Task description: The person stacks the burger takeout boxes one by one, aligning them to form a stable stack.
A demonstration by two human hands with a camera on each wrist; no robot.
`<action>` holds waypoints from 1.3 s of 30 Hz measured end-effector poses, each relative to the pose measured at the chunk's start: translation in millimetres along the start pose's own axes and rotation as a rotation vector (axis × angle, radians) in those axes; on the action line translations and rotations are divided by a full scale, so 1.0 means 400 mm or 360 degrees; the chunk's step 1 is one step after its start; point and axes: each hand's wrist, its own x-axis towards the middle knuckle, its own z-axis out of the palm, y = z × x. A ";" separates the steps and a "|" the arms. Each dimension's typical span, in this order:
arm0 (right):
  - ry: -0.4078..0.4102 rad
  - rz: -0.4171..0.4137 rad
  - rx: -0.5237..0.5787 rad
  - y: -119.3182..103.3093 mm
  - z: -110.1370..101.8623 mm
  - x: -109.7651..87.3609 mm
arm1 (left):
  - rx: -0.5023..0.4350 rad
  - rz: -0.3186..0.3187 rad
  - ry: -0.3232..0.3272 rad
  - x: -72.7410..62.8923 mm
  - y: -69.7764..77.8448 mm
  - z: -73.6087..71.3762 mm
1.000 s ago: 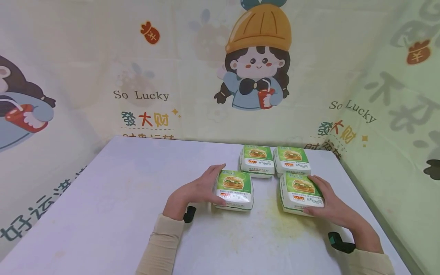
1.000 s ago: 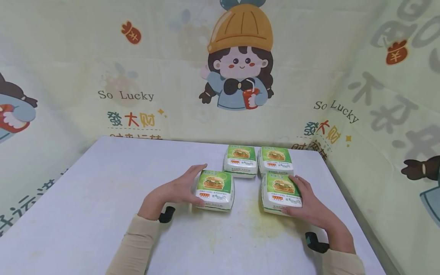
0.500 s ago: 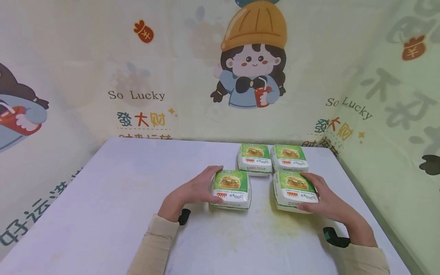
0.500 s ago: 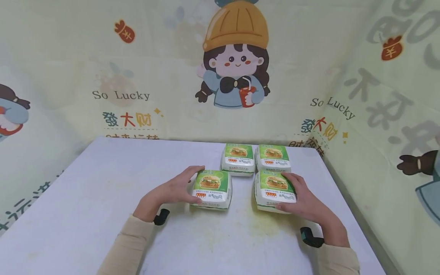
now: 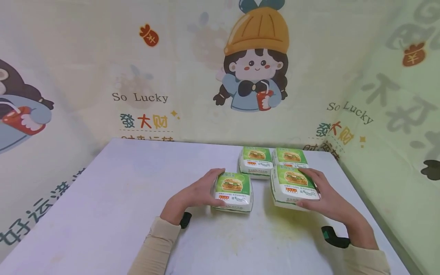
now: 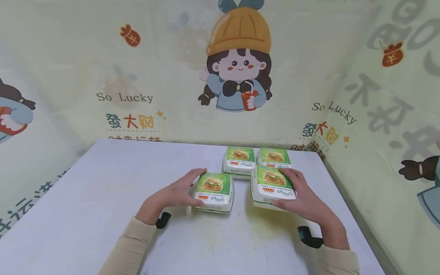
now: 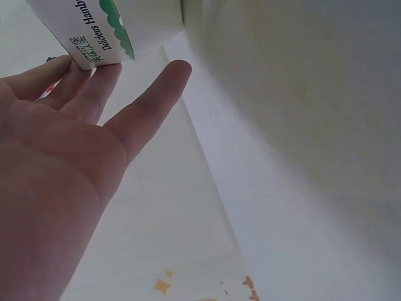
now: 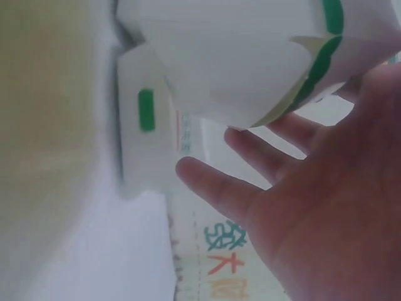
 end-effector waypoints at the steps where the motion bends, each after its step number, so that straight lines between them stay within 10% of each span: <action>1: 0.0012 -0.0006 0.0003 -0.005 0.000 0.002 | 0.0000 0.0004 0.0000 0.000 -0.001 0.001; 39: 0.0288 -0.0211 0.0208 -0.115 0.085 0.101 | 0.0081 -0.0033 0.0032 -0.006 0.005 -0.005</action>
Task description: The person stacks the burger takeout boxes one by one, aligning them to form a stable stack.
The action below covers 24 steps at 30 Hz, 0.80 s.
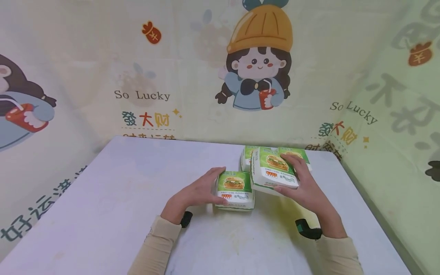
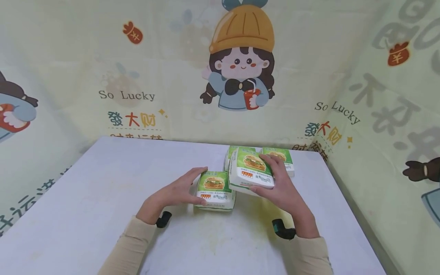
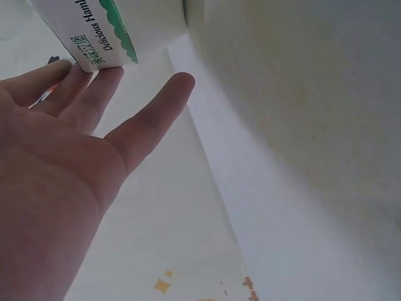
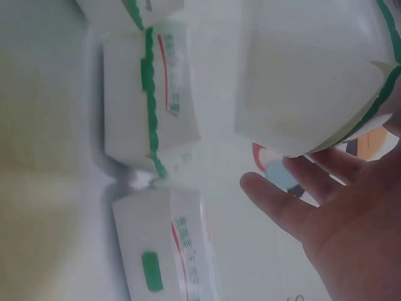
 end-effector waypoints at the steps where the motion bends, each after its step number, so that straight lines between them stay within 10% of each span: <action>1: 0.0003 -0.0002 -0.0004 -0.003 0.003 0.001 | 0.0002 0.0006 0.0005 0.001 0.000 0.001; 24: -0.0027 -0.0044 0.0016 -0.045 0.080 0.012 | -0.0034 0.0069 0.0072 -0.001 -0.005 -0.004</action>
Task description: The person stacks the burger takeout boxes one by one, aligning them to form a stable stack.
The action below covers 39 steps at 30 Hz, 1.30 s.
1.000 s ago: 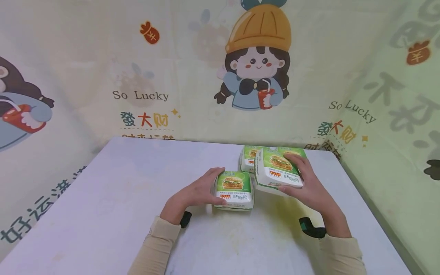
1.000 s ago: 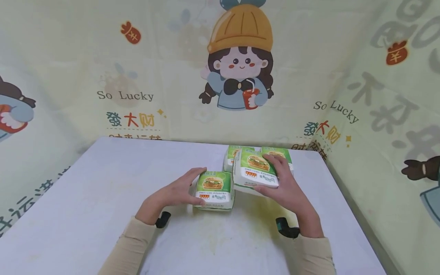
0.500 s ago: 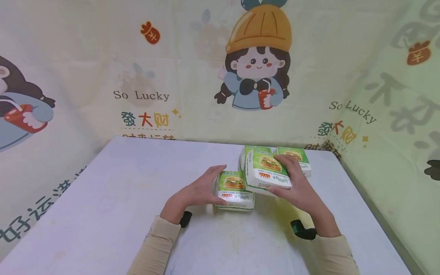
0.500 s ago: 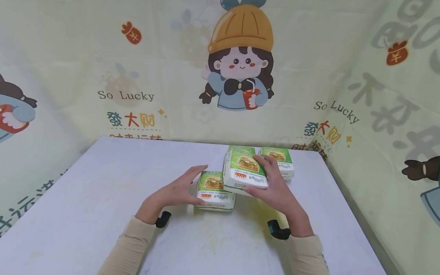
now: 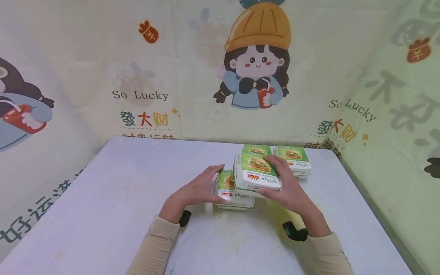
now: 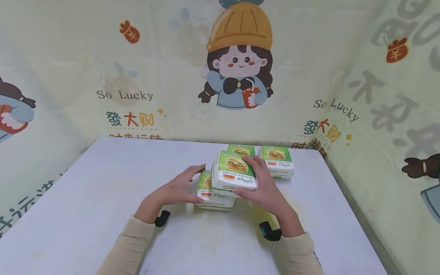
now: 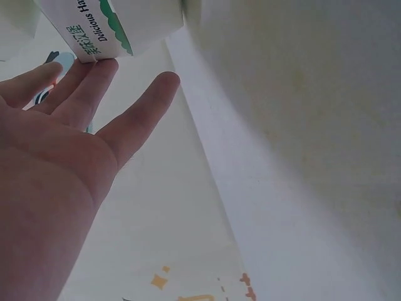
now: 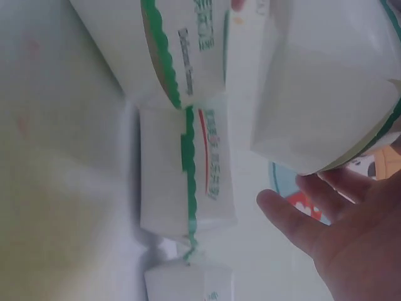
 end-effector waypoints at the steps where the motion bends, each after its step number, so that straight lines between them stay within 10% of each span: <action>1: -0.0001 0.0005 0.0001 -0.002 0.004 0.000 | -0.0005 -0.0007 -0.0003 0.000 0.000 0.000; 39: -0.0239 0.0023 0.0118 -0.040 0.096 0.006 | -0.0409 0.0146 -0.0055 0.026 -0.012 -0.002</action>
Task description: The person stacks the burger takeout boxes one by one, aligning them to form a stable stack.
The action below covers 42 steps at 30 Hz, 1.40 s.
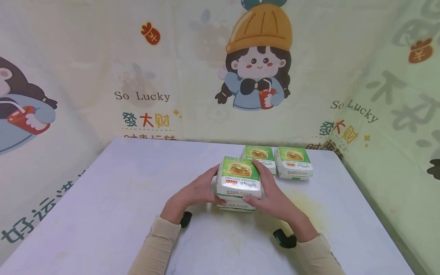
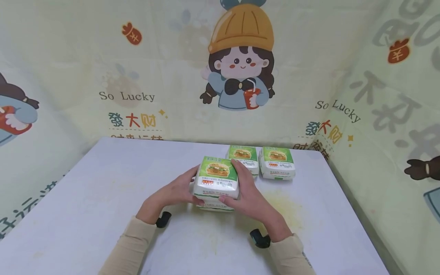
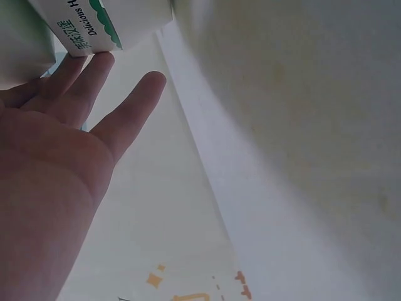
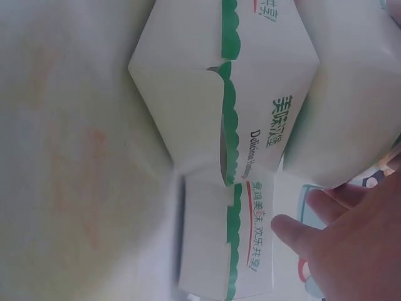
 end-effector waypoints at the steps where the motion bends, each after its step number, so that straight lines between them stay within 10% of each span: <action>1: -0.0001 -0.0012 0.0009 0.000 -0.002 0.000 | -0.0001 -0.0002 0.0003 -0.001 0.000 0.000; 19: -0.0009 -0.0060 -0.0084 0.003 -0.007 -0.001 | 0.0043 -0.0154 0.0032 -0.034 0.012 -0.011; 32: 0.0005 -0.0102 -0.0137 0.003 -0.017 -0.003 | -0.0019 0.0085 0.0102 -0.031 0.037 -0.015; 42: 0.0005 -0.0100 -0.0123 0.000 -0.028 -0.010 | -0.0031 0.0063 0.0144 -0.029 0.039 -0.006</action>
